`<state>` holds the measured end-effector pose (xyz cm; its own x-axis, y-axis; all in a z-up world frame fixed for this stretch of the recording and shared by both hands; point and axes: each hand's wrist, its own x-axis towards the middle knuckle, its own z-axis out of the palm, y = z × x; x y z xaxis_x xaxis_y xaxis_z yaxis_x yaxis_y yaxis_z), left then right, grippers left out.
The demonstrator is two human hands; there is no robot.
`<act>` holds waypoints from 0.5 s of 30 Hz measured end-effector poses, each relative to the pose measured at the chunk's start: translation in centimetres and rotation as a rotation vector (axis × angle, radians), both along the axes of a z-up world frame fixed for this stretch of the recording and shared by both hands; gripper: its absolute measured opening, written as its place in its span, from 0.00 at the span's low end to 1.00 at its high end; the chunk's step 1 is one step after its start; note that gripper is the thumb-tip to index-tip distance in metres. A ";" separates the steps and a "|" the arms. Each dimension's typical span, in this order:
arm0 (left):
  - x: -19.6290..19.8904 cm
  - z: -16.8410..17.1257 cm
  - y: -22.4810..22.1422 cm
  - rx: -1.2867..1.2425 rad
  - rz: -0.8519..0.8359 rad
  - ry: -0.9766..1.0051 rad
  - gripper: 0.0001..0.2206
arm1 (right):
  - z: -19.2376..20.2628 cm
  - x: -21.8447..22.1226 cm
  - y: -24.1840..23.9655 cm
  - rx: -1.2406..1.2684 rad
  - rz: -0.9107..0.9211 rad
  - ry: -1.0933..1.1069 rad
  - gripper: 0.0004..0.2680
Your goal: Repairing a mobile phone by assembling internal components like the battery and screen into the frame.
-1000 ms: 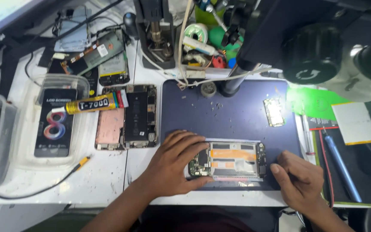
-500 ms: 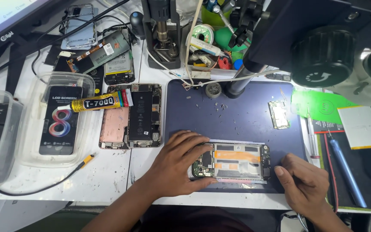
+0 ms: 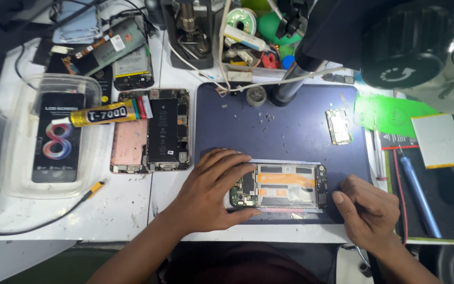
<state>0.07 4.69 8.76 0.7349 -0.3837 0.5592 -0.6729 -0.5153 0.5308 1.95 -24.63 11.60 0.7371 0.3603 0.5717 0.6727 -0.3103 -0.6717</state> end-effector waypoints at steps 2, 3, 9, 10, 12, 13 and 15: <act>0.0 0.3 0.1 0.011 0.001 -0.008 0.31 | 0.0 0.1 0.0 0.002 0.015 -0.027 0.14; 0.0 0.3 0.0 0.007 -0.002 -0.001 0.31 | -0.1 0.1 0.0 -0.003 0.012 -0.020 0.14; 0.1 0.3 0.0 0.023 -0.008 0.020 0.27 | -0.3 0.1 -0.3 -0.009 0.009 -0.005 0.14; 0.1 0.3 0.0 0.031 -0.007 0.018 0.26 | -0.4 0.1 -0.3 -0.003 0.013 -0.013 0.14; 0.1 0.3 0.1 0.039 -0.006 0.019 0.26 | -0.4 0.2 -0.2 0.002 0.016 -0.019 0.14; 0.2 0.4 0.1 0.055 -0.015 0.014 0.24 | -0.3 0.2 -0.2 0.003 0.018 -0.012 0.14; 0.2 0.5 0.1 0.070 -0.023 0.014 0.22 | -0.3 0.1 -0.2 0.001 0.021 0.000 0.14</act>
